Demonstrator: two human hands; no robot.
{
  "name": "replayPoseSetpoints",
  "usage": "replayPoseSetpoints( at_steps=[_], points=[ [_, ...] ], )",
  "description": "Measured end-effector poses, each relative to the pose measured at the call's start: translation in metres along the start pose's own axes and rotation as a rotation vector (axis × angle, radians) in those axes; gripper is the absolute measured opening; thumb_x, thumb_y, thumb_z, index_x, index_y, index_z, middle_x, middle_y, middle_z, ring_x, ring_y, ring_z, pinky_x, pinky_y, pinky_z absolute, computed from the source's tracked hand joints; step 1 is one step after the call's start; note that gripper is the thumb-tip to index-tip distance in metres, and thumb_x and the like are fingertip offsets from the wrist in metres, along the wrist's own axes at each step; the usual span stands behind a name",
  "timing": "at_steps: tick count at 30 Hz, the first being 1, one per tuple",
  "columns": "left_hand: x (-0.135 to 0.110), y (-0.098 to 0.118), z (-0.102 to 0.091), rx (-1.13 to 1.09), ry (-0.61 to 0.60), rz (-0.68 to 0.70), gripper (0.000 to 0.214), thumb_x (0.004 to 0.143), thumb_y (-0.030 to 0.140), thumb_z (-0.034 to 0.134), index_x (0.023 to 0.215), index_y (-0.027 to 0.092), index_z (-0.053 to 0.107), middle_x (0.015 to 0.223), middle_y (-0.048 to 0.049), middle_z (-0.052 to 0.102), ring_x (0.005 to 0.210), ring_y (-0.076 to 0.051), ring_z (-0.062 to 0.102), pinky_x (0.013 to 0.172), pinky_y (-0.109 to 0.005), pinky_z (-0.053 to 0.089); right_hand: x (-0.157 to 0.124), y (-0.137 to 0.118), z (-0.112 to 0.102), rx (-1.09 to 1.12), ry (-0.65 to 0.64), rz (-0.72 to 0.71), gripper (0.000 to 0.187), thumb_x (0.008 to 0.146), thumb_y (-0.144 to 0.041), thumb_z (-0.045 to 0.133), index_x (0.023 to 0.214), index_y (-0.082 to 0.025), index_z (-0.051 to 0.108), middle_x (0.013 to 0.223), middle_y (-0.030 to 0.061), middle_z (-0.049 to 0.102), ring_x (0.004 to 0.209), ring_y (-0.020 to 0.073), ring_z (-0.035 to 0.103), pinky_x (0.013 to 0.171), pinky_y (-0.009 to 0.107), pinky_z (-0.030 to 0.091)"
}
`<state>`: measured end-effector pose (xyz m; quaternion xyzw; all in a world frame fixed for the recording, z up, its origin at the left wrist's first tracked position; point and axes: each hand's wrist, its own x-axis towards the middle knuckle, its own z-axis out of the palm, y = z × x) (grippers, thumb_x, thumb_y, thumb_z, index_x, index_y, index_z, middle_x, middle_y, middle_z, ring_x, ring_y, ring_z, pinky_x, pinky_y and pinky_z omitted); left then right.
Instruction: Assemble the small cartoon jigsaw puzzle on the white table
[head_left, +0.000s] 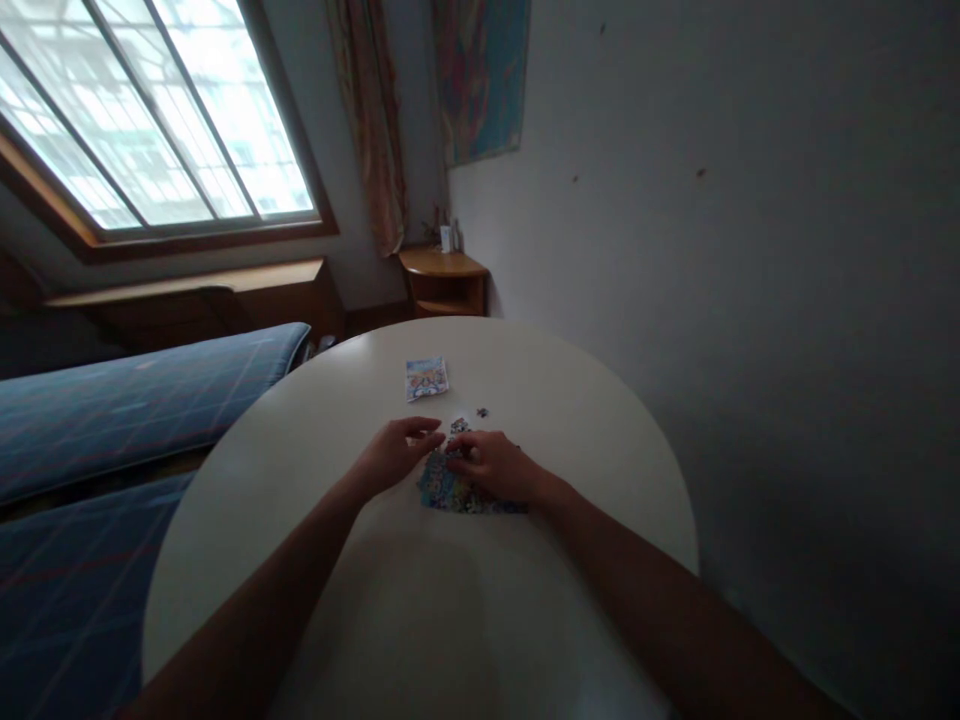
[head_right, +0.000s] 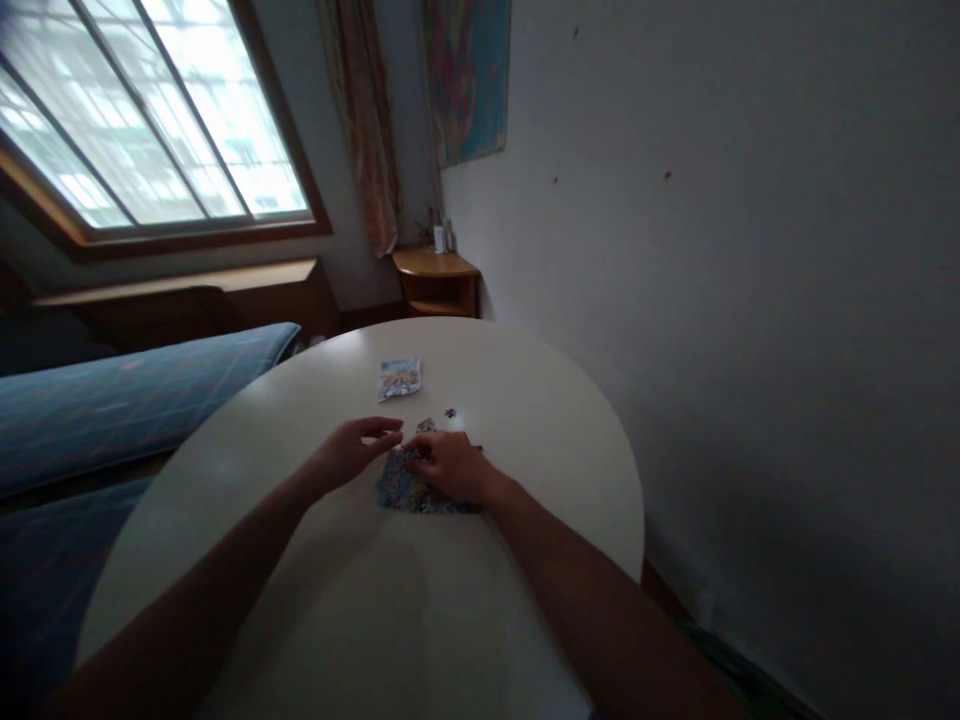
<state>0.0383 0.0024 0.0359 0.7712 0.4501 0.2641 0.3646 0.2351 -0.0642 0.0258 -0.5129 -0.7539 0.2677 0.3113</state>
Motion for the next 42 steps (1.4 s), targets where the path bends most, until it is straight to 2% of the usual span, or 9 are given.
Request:
replayPoseSetpoints(
  at_steps=[3,6,10,13,20,26,33,36,42],
  points=[
    [-0.003,0.005,-0.001,0.015,-0.016,0.08,0.042,0.084,0.05,0.057,0.101,0.016,0.074,0.095,-0.0104,0.076,0.087,-0.023,0.069,0.077,-0.034,0.053,0.001,0.002,-0.001,0.094,0.037,0.026,0.018,0.088,-0.026,0.065,0.101,-0.015,0.073,0.089,0.0053,0.073,0.079,0.016,0.066,0.074,0.026,0.046],
    [-0.006,0.01,0.0,-0.004,-0.085,0.113,0.034,0.083,0.046,0.06,0.093,0.016,0.074,0.086,-0.0081,0.076,0.077,-0.021,0.069,0.07,-0.03,0.052,0.003,0.005,-0.003,0.147,0.078,0.024,0.018,0.087,-0.027,0.066,0.097,-0.014,0.072,0.084,0.0048,0.072,0.075,0.015,0.064,0.071,0.025,0.046],
    [-0.006,0.01,0.002,-0.072,-0.109,-0.001,0.028,0.081,0.041,0.062,0.09,0.016,0.071,0.077,-0.0067,0.074,0.067,-0.018,0.067,0.057,-0.026,0.049,0.004,0.011,-0.003,0.216,0.101,0.018,0.023,0.085,-0.033,0.069,0.097,-0.014,0.071,0.079,0.0033,0.071,0.069,0.014,0.063,0.067,0.025,0.046],
    [-0.005,0.009,0.004,-0.122,-0.074,-0.088,0.032,0.08,0.044,0.062,0.092,0.015,0.07,0.077,-0.0066,0.073,0.066,-0.019,0.067,0.051,-0.024,0.045,0.005,0.016,0.001,0.342,0.094,0.036,0.028,0.083,-0.037,0.07,0.1,-0.014,0.069,0.078,0.0037,0.071,0.069,0.0147,0.064,0.066,0.026,0.047],
    [-0.005,0.006,0.01,-0.212,-0.111,0.044,0.034,0.076,0.046,0.067,0.089,0.015,0.07,0.087,-0.0075,0.075,0.078,-0.019,0.067,0.073,-0.031,0.051,0.006,0.015,0.001,0.532,0.152,0.125,0.023,0.083,-0.034,0.068,0.097,-0.015,0.066,0.082,0.0053,0.073,0.073,0.0159,0.067,0.067,0.027,0.05],
    [-0.005,0.005,0.013,-0.285,-0.103,-0.023,0.032,0.074,0.046,0.069,0.082,0.015,0.066,0.074,-0.0036,0.069,0.069,-0.017,0.062,0.066,-0.029,0.048,0.006,0.012,-0.006,0.497,0.194,0.118,0.028,0.082,-0.039,0.069,0.093,-0.014,0.071,0.085,0.0069,0.074,0.07,0.0143,0.064,0.066,0.027,0.05],
    [-0.005,0.007,0.024,-0.458,-0.091,-0.047,0.039,0.072,0.05,0.073,0.085,0.016,0.06,0.078,-0.0031,0.068,0.073,-0.017,0.067,0.07,-0.03,0.052,0.006,0.014,-0.009,0.562,0.175,0.164,0.036,0.082,-0.046,0.067,0.093,-0.012,0.072,0.078,0.0053,0.072,0.065,0.0125,0.062,0.064,0.027,0.05],
    [-0.005,0.007,0.024,-0.434,-0.062,-0.034,0.038,0.072,0.049,0.073,0.086,0.016,0.06,0.079,-0.0028,0.069,0.071,-0.017,0.068,0.069,-0.03,0.054,0.007,0.016,-0.01,0.541,0.163,0.159,0.035,0.087,-0.044,0.061,0.095,-0.012,0.073,0.076,0.0046,0.071,0.065,0.0123,0.061,0.064,0.026,0.049],
    [-0.004,0.006,0.023,-0.28,0.004,-0.015,0.037,0.076,0.051,0.067,0.087,0.016,0.063,0.075,-0.004,0.069,0.068,-0.018,0.067,0.062,-0.029,0.051,0.007,0.019,-0.008,0.494,0.16,0.153,0.033,0.087,-0.033,0.06,0.112,-0.015,0.072,0.082,0.0038,0.071,0.064,0.0114,0.057,0.062,0.025,0.047]
  ],
)
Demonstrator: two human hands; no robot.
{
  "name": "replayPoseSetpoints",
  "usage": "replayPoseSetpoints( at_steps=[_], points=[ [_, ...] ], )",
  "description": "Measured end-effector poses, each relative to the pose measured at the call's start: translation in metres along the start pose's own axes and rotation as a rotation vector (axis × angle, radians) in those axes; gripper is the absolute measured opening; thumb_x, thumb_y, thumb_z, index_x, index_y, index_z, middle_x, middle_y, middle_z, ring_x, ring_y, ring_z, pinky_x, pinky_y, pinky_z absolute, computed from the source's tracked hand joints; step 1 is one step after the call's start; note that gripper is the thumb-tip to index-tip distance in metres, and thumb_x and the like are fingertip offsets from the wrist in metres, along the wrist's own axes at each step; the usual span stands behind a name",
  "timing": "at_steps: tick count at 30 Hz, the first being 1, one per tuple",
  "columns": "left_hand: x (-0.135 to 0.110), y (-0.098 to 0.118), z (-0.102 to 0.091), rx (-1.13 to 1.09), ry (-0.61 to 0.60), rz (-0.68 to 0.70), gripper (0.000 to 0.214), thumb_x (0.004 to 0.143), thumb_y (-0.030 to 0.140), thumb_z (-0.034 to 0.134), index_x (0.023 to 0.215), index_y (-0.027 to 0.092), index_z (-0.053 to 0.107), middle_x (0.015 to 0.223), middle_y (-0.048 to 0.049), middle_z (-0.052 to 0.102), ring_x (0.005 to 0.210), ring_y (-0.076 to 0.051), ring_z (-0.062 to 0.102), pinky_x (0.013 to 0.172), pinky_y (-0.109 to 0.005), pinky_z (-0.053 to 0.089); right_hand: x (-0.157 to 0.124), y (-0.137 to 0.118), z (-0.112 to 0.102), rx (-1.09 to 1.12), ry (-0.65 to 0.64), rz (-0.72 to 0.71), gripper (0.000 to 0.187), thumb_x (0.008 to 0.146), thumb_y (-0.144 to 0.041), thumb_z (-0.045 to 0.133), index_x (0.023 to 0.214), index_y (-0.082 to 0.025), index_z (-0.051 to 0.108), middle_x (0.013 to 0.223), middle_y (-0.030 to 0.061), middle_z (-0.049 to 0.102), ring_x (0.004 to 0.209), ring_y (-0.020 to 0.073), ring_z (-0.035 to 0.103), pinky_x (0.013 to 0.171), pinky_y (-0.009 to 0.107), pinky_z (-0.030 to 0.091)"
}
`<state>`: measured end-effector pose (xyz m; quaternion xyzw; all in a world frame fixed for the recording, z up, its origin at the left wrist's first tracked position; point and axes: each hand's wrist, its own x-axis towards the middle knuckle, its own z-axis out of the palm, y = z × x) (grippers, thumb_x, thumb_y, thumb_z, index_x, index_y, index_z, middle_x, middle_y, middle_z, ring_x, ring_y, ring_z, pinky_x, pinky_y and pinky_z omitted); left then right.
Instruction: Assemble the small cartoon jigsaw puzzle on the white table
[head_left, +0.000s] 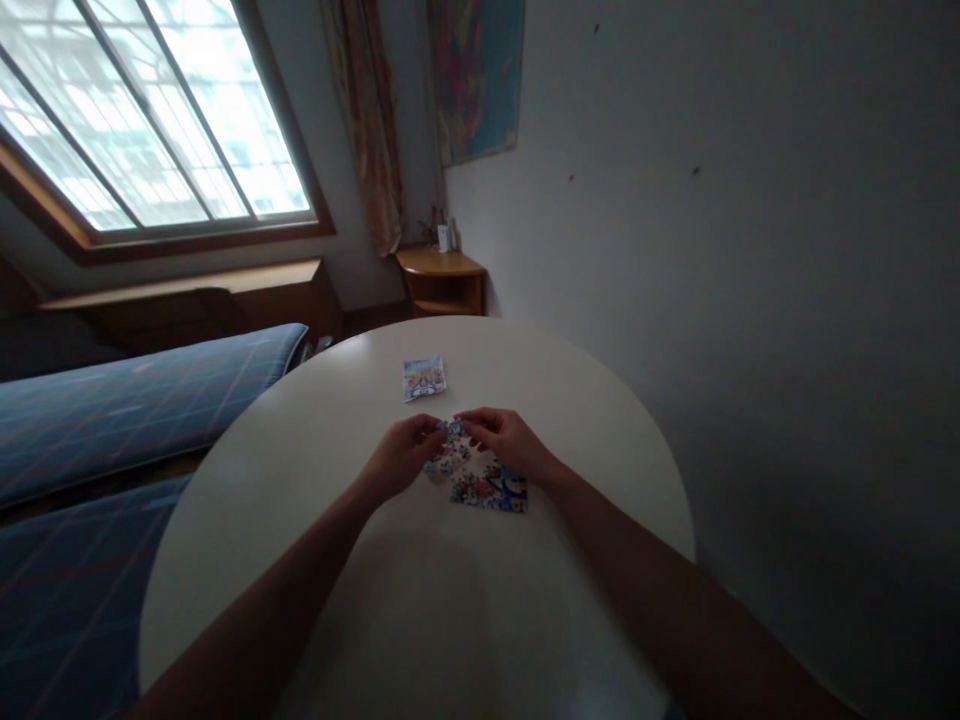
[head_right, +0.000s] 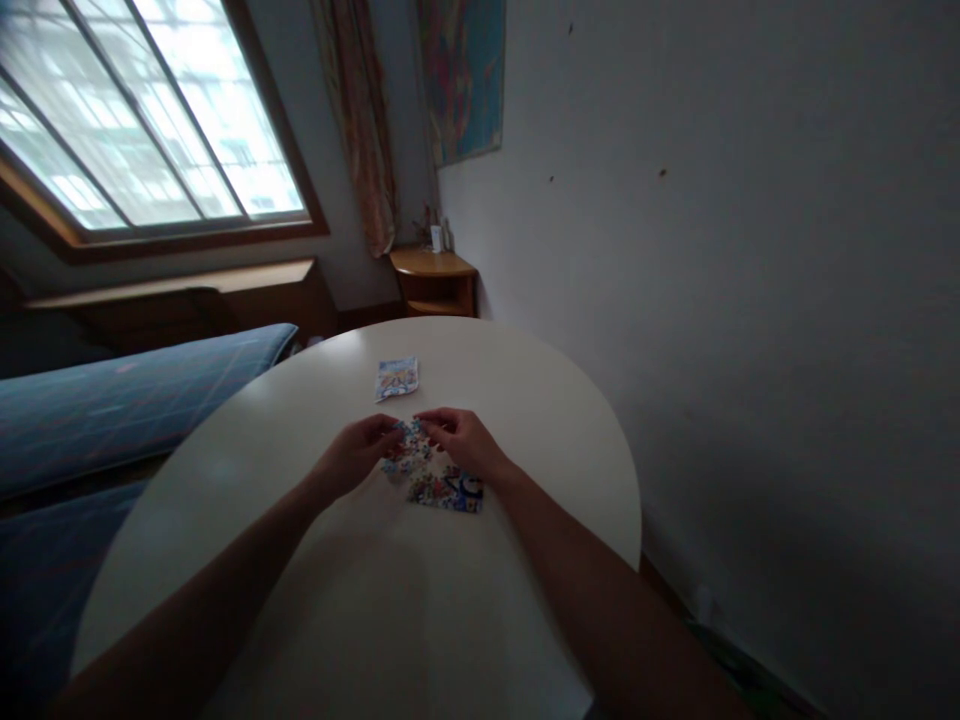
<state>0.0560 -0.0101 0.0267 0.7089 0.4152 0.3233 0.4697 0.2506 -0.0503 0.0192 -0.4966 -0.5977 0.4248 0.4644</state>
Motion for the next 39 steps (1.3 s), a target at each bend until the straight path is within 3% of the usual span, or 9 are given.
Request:
replayPoseSetpoints(
  at_steps=[4,8,12,15,23,27,31,35,39],
  points=[
    [0.0,0.001,0.0,0.073,0.017,0.02,0.035,0.077,0.05,0.064,0.084,0.015,0.065,0.071,-0.0033,0.068,0.066,-0.017,0.063,0.062,-0.028,0.049,-0.001,0.001,0.0,-0.099,0.017,-0.043,0.033,0.089,-0.028,0.055,0.116,-0.015,0.07,0.077,0.0019,0.067,0.062,0.0109,0.054,0.059,0.023,0.043],
    [-0.001,0.004,-0.002,0.154,0.033,0.039,0.029,0.079,0.043,0.06,0.085,0.015,0.066,0.072,-0.0035,0.069,0.067,-0.017,0.062,0.064,-0.028,0.048,-0.003,0.001,-0.003,-0.248,0.066,-0.067,0.032,0.088,-0.033,0.062,0.111,-0.012,0.069,0.075,0.0029,0.068,0.064,0.0129,0.058,0.061,0.025,0.044],
    [-0.001,0.004,-0.005,0.277,0.078,0.041,0.025,0.082,0.04,0.059,0.085,0.017,0.069,0.078,-0.006,0.072,0.074,-0.021,0.065,0.07,-0.031,0.049,-0.004,0.0,-0.009,-0.548,0.057,-0.113,0.017,0.085,-0.027,0.066,0.094,-0.018,0.076,0.082,0.0041,0.072,0.071,0.0149,0.062,0.07,0.027,0.045],
    [0.0,0.0,-0.007,0.377,0.113,0.035,0.023,0.083,0.038,0.06,0.087,0.019,0.072,0.081,-0.0071,0.073,0.076,-0.023,0.066,0.073,-0.032,0.049,-0.004,0.0,-0.01,-0.735,0.045,-0.126,0.017,0.085,-0.022,0.064,0.096,-0.019,0.077,0.085,0.0048,0.073,0.073,0.016,0.063,0.073,0.027,0.045],
    [-0.003,-0.004,-0.023,0.608,0.153,0.073,0.029,0.082,0.03,0.063,0.107,0.018,0.07,0.103,-0.011,0.07,0.078,-0.022,0.064,0.076,-0.033,0.046,-0.002,0.0,-0.01,-0.792,0.012,-0.169,0.019,0.089,-0.014,0.06,0.102,-0.018,0.074,0.098,0.0073,0.073,0.085,0.017,0.066,0.082,0.028,0.047],
    [-0.007,0.001,-0.031,0.661,0.022,0.056,0.019,0.082,0.036,0.064,0.088,0.02,0.072,0.084,-0.0061,0.072,0.068,-0.019,0.061,0.066,-0.029,0.043,-0.002,-0.003,-0.012,-0.813,-0.089,-0.273,0.028,0.087,-0.006,0.058,0.108,-0.016,0.073,0.104,0.009,0.073,0.096,0.0184,0.067,0.089,0.029,0.048],
    [-0.012,0.001,-0.031,0.607,-0.121,0.024,0.02,0.075,0.038,0.069,0.084,0.021,0.075,0.082,-0.0046,0.073,0.064,-0.018,0.059,0.061,-0.028,0.042,-0.003,-0.004,-0.012,-0.819,-0.098,-0.25,0.03,0.087,-0.008,0.058,0.111,-0.018,0.073,0.102,0.0073,0.075,0.093,0.0198,0.069,0.086,0.03,0.05],
    [-0.013,-0.005,-0.028,0.604,-0.157,0.009,0.018,0.07,0.032,0.071,0.085,0.022,0.075,0.087,-0.0052,0.073,0.067,-0.02,0.06,0.066,-0.029,0.044,-0.003,-0.001,-0.013,-0.726,-0.101,-0.256,0.032,0.088,-0.007,0.055,0.111,-0.019,0.073,0.101,0.0063,0.076,0.091,0.0184,0.07,0.086,0.03,0.051],
    [-0.01,-0.009,-0.028,0.607,-0.197,0.016,0.015,0.072,0.031,0.068,0.081,0.02,0.073,0.083,-0.0055,0.072,0.068,-0.02,0.061,0.066,-0.03,0.044,-0.001,0.004,-0.014,-0.715,-0.139,-0.318,0.04,0.082,-0.001,0.055,0.114,-0.02,0.072,0.11,0.0062,0.074,0.104,0.0178,0.067,0.096,0.032,0.049]
  ],
)
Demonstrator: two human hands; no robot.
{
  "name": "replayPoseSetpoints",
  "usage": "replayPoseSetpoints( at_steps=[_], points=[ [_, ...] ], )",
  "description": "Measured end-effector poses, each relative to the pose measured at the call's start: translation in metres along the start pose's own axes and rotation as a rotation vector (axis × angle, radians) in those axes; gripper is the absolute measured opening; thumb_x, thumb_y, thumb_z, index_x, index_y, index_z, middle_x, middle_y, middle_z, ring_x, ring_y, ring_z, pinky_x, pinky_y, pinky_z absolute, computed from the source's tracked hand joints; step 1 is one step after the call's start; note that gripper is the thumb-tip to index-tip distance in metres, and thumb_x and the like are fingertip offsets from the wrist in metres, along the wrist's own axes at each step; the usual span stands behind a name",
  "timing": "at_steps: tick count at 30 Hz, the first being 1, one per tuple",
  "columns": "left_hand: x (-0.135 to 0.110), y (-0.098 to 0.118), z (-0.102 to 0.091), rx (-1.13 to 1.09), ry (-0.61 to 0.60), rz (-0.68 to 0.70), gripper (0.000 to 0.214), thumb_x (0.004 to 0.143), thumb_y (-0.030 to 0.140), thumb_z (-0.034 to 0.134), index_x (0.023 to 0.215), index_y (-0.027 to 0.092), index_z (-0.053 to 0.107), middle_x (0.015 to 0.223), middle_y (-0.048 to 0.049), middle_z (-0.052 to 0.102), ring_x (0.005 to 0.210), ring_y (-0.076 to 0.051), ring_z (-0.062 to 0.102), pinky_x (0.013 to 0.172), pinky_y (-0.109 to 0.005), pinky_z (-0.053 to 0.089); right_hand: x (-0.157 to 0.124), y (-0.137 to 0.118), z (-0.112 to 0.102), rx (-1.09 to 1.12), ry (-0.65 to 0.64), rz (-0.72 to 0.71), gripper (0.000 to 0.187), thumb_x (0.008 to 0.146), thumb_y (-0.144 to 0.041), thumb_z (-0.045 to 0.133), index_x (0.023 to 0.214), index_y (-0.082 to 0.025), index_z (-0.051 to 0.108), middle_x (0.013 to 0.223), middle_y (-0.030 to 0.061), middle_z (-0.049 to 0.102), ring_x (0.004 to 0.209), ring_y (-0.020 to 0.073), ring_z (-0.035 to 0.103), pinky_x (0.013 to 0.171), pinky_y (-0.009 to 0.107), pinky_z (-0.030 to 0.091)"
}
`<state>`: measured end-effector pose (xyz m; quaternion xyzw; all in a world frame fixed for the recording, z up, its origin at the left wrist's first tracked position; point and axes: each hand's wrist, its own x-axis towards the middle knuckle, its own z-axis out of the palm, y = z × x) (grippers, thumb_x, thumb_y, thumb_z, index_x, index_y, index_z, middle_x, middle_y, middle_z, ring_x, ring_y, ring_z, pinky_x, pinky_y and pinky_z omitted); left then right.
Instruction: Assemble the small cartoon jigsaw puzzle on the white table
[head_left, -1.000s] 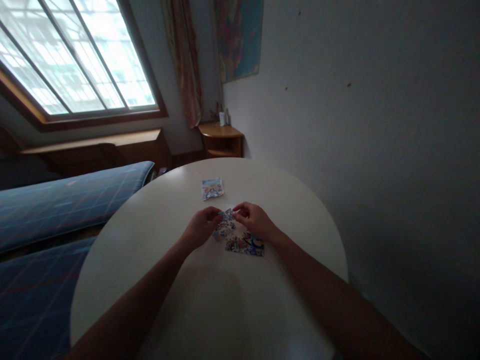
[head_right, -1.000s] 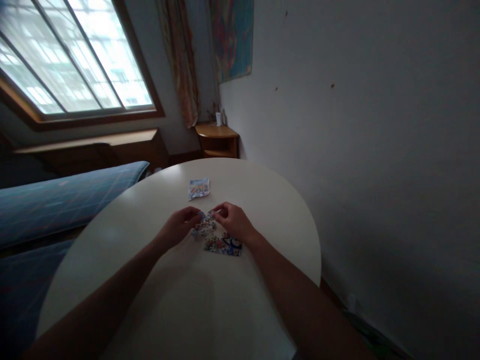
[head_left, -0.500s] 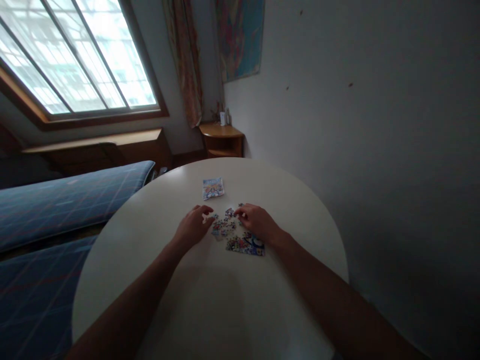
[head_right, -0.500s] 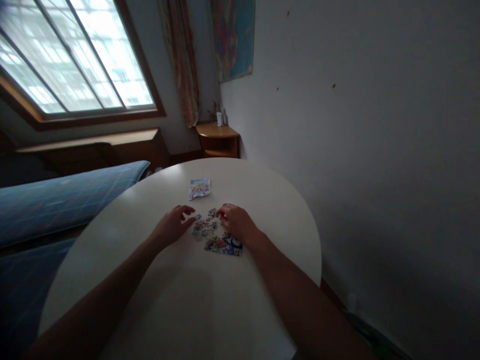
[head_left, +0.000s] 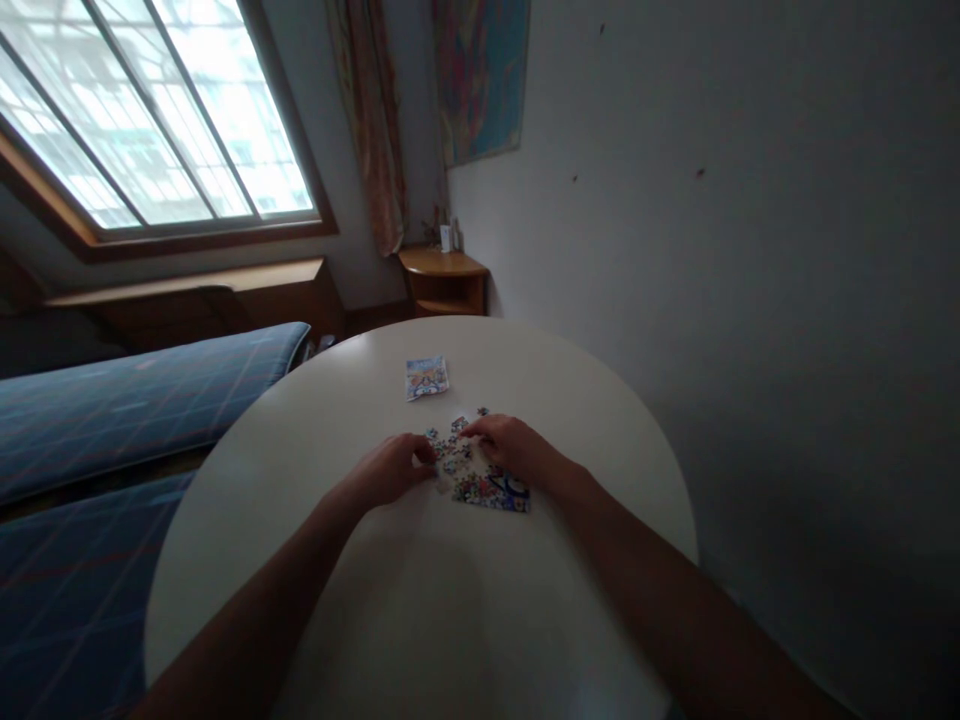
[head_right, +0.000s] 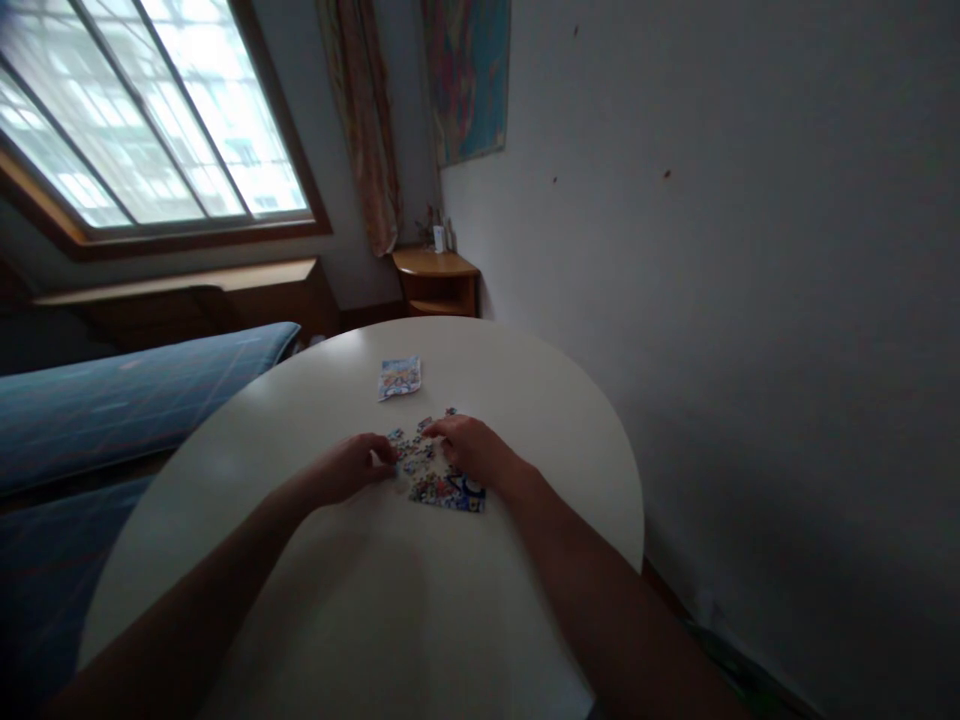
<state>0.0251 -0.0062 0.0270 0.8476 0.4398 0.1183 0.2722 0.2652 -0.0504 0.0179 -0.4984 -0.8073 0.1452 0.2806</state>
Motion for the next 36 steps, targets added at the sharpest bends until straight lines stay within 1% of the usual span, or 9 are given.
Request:
replayPoseSetpoints(
  at_steps=[2,4,8,11,16,22,25,30,36],
  points=[
    [0.001,-0.001,0.0,0.003,-0.018,0.004,0.015,0.074,0.031,0.065,0.081,0.019,0.072,0.082,-0.0054,0.072,0.068,-0.02,0.061,0.066,-0.029,0.045,0.0,0.0,0.001,-0.048,0.008,-0.054,0.035,0.083,-0.005,0.059,0.112,-0.019,0.073,0.112,0.0077,0.074,0.108,0.0196,0.064,0.1,0.035,0.046],
    [0.001,-0.003,0.0,0.006,-0.029,0.006,0.018,0.074,0.031,0.065,0.085,0.019,0.071,0.085,-0.0054,0.072,0.07,-0.02,0.061,0.066,-0.029,0.045,-0.001,-0.002,0.002,-0.086,0.014,-0.11,0.026,0.085,-0.018,0.068,0.11,-0.018,0.074,0.111,0.0094,0.073,0.108,0.0224,0.062,0.101,0.039,0.044],
    [0.0,-0.004,0.001,0.02,-0.047,0.002,0.025,0.071,0.03,0.068,0.093,0.018,0.071,0.089,-0.0055,0.071,0.071,-0.019,0.061,0.067,-0.028,0.045,-0.003,-0.008,0.004,-0.105,-0.024,-0.149,0.034,0.08,-0.041,0.077,0.106,-0.02,0.075,0.118,0.011,0.069,0.113,0.027,0.059,0.103,0.045,0.041],
    [-0.001,-0.004,0.0,0.034,-0.052,-0.016,0.024,0.069,0.03,0.07,0.089,0.018,0.069,0.084,-0.0046,0.07,0.07,-0.019,0.06,0.066,-0.028,0.044,-0.002,-0.01,0.004,-0.08,-0.03,-0.124,0.03,0.077,-0.037,0.08,0.101,-0.02,0.074,0.117,0.0114,0.069,0.114,0.0269,0.058,0.102,0.044,0.04],
    [-0.001,-0.003,-0.01,0.019,-0.063,-0.012,0.016,0.075,0.032,0.067,0.081,0.017,0.066,0.079,-0.0028,0.068,0.068,-0.017,0.059,0.063,-0.026,0.043,-0.001,-0.006,0.001,0.044,-0.014,-0.05,0.01,0.082,-0.025,0.076,0.09,-0.02,0.072,0.09,0.0045,0.073,0.095,0.0205,0.063,0.09,0.033,0.045],
    [0.0,0.005,-0.019,0.115,0.15,-0.064,0.01,0.084,0.027,0.061,0.087,0.019,0.067,0.086,-0.0037,0.071,0.072,-0.017,0.061,0.067,-0.026,0.043,-0.002,-0.006,-0.003,-0.003,0.052,0.068,0.005,0.084,-0.021,0.071,0.088,-0.018,0.071,0.087,0.0053,0.071,0.083,0.0177,0.063,0.079,0.028,0.044],
    [-0.001,0.009,-0.017,0.219,0.188,-0.095,0.009,0.083,0.024,0.063,0.088,0.02,0.069,0.092,-0.005,0.072,0.076,-0.018,0.063,0.069,-0.028,0.043,-0.002,-0.008,-0.005,-0.064,0.074,0.108,0.008,0.083,-0.022,0.071,0.09,-0.018,0.07,0.085,0.0051,0.07,0.08,0.0178,0.062,0.076,0.028,0.042],
    [-0.003,0.008,-0.011,0.194,0.056,-0.075,0.02,0.079,0.034,0.07,0.095,0.021,0.071,0.099,-0.0057,0.071,0.081,-0.02,0.064,0.072,-0.029,0.045,-0.001,-0.009,-0.006,-0.131,0.069,0.074,0.006,0.08,-0.015,0.07,0.085,-0.018,0.071,0.084,0.0041,0.072,0.081,0.0184,0.062,0.078,0.029,0.042],
    [-0.003,0.005,-0.009,0.172,-0.04,-0.066,0.02,0.075,0.032,0.071,0.091,0.02,0.071,0.092,-0.0036,0.072,0.077,-0.019,0.065,0.069,-0.027,0.045,-0.002,-0.006,-0.002,-0.179,0.026,-0.036,0.008,0.079,-0.019,0.073,0.086,-0.021,0.075,0.092,0.0057,0.073,0.093,0.0216,0.064,0.086,0.033,0.043]
  ],
)
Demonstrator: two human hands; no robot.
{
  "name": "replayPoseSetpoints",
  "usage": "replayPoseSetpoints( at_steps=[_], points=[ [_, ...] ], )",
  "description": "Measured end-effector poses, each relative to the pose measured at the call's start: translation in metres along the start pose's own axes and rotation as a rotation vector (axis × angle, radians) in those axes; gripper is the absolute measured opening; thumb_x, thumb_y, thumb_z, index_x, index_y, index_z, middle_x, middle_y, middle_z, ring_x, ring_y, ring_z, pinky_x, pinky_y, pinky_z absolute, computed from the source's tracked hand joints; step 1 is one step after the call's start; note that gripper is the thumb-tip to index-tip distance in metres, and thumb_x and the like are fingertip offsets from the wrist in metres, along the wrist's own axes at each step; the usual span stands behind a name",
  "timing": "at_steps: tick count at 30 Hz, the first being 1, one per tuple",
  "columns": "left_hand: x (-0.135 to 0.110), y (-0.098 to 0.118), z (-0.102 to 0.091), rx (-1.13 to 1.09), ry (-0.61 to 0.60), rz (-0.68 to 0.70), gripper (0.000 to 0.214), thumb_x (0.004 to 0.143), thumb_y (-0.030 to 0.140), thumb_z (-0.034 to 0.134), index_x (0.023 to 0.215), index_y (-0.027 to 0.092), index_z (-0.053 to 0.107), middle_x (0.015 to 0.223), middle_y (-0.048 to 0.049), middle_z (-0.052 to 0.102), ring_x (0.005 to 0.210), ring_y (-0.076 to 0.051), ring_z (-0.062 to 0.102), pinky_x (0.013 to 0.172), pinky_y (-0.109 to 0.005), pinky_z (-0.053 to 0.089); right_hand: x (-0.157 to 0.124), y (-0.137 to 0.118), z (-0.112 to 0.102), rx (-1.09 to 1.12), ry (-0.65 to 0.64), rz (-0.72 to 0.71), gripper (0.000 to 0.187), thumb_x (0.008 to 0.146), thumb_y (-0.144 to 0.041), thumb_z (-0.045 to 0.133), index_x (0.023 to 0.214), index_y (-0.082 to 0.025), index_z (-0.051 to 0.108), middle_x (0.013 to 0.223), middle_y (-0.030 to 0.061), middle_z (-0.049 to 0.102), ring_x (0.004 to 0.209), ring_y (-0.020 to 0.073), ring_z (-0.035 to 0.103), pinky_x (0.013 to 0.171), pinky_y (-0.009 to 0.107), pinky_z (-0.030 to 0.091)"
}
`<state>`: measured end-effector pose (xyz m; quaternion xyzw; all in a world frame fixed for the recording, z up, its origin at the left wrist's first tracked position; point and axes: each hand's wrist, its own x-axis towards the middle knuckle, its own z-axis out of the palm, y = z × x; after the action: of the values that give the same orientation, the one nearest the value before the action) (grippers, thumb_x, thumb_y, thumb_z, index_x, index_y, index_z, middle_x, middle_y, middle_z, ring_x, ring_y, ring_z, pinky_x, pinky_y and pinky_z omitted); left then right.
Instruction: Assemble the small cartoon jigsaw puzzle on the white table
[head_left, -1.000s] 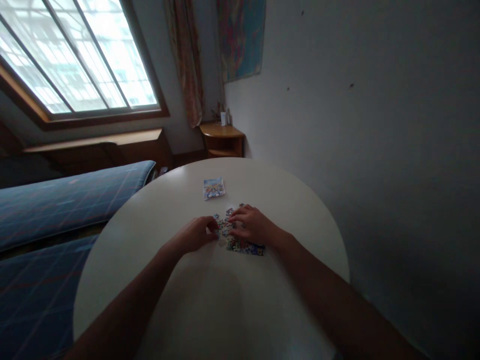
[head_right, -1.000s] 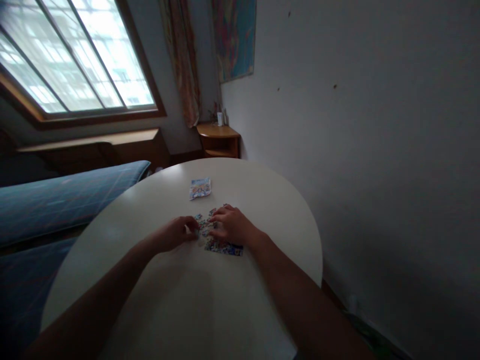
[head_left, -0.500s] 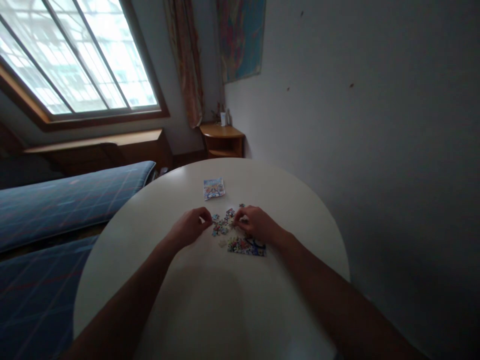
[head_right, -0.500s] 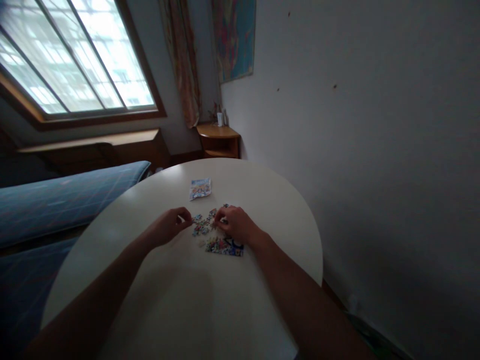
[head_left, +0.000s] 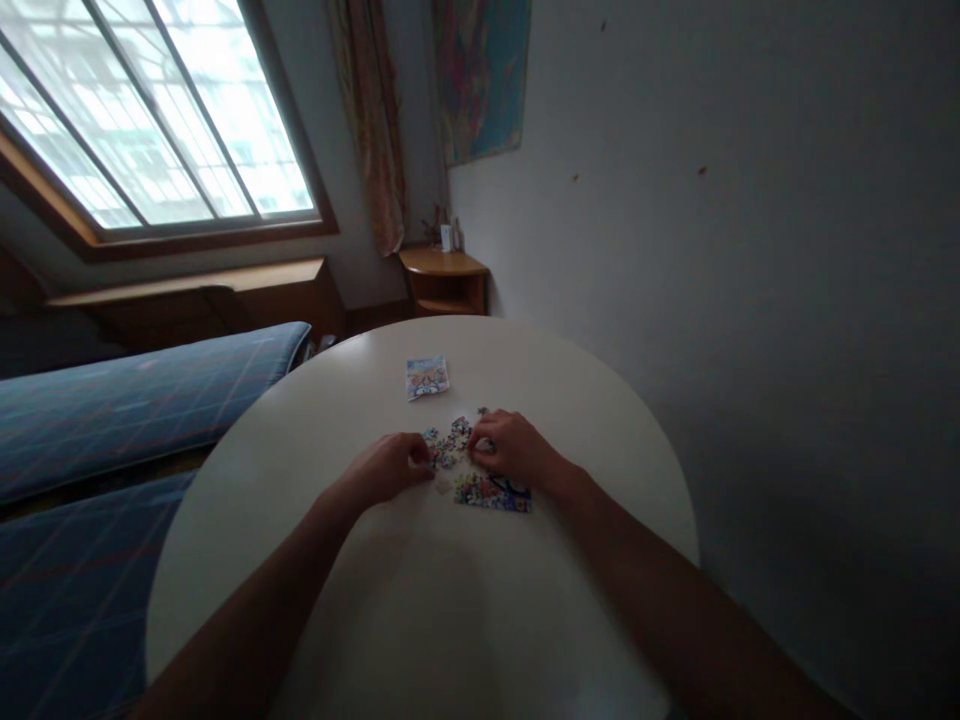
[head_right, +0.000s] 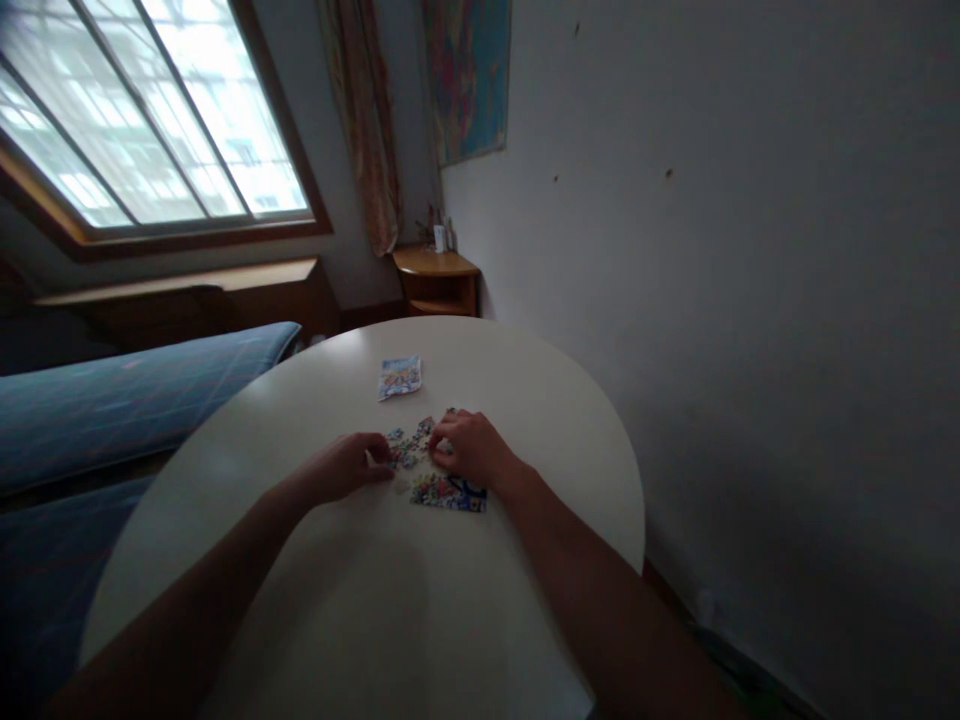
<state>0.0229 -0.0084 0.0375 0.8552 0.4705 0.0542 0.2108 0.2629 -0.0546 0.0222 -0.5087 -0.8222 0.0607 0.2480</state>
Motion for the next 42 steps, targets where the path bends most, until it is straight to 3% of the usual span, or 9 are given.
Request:
replayPoseSetpoints(
  at_steps=[8,18,25,28,32,35,38,42],
  points=[
    [0.0,0.002,-0.001,0.026,-0.006,-0.045,0.021,0.076,0.031,0.069,0.093,0.02,0.07,0.094,-0.0051,0.073,0.077,-0.02,0.066,0.066,-0.027,0.044,-0.001,0.007,0.003,0.056,0.053,0.03,0.019,0.087,-0.023,0.068,0.105,-0.022,0.075,0.108,0.0078,0.071,0.103,0.0215,0.063,0.094,0.036,0.045],
    [0.001,0.006,0.002,0.003,0.035,-0.018,0.02,0.08,0.032,0.065,0.095,0.02,0.071,0.095,-0.0065,0.072,0.08,-0.021,0.066,0.071,-0.029,0.046,-0.001,-0.015,0.013,0.069,-0.073,-0.054,0.029,0.087,-0.037,0.07,0.112,-0.024,0.074,0.124,0.0094,0.065,0.117,0.0253,0.056,0.104,0.043,0.038],
    [0.001,0.004,0.004,-0.023,0.047,-0.008,0.019,0.08,0.033,0.064,0.092,0.018,0.068,0.094,-0.0071,0.072,0.077,-0.02,0.064,0.07,-0.029,0.046,-0.004,0.004,-0.003,0.083,-0.064,0.004,0.035,0.084,-0.035,0.073,0.115,-0.019,0.071,0.124,0.0123,0.066,0.118,0.0256,0.057,0.105,0.042,0.039],
    [0.001,0.003,0.006,-0.032,0.046,-0.003,0.014,0.08,0.031,0.064,0.085,0.018,0.067,0.086,-0.0056,0.071,0.074,-0.019,0.063,0.068,-0.028,0.045,-0.006,0.018,-0.013,0.025,-0.079,0.111,0.043,0.08,-0.035,0.077,0.118,-0.015,0.07,0.121,0.0162,0.066,0.114,0.0278,0.058,0.102,0.043,0.041],
    [0.001,0.003,0.008,-0.048,0.047,0.009,0.013,0.079,0.028,0.063,0.087,0.018,0.066,0.087,-0.0052,0.071,0.074,-0.019,0.063,0.066,-0.027,0.044,-0.007,0.027,-0.018,0.033,-0.126,0.177,0.029,0.079,-0.033,0.077,0.102,-0.015,0.075,0.108,0.014,0.07,0.102,0.0254,0.062,0.094,0.039,0.045],
    [0.001,0.004,0.009,-0.056,0.061,0.011,0.02,0.08,0.029,0.063,0.096,0.017,0.066,0.09,-0.006,0.072,0.075,-0.019,0.063,0.066,-0.027,0.045,-0.006,0.024,-0.017,0.09,-0.127,0.173,0.018,0.081,-0.027,0.074,0.095,-0.017,0.077,0.097,0.0099,0.072,0.091,0.0209,0.064,0.085,0.032,0.047],
    [0.001,0.006,0.01,-0.052,0.062,0.008,0.016,0.081,0.027,0.06,0.091,0.017,0.067,0.089,-0.0063,0.072,0.074,-0.019,0.064,0.065,-0.027,0.044,-0.006,0.018,-0.015,0.179,-0.124,0.213,0.014,0.085,-0.025,0.068,0.095,-0.018,0.076,0.089,0.0065,0.074,0.077,0.0166,0.065,0.072,0.027,0.047],
    [0.002,0.009,0.012,-0.042,0.081,-0.001,0.022,0.083,0.034,0.061,0.096,0.018,0.069,0.088,-0.0063,0.073,0.073,-0.019,0.065,0.065,-0.028,0.044,-0.005,0.014,-0.014,0.244,-0.053,0.229,0.014,0.089,-0.025,0.063,0.095,-0.017,0.074,0.086,0.0058,0.075,0.074,0.0159,0.066,0.069,0.026,0.046]
  ],
)
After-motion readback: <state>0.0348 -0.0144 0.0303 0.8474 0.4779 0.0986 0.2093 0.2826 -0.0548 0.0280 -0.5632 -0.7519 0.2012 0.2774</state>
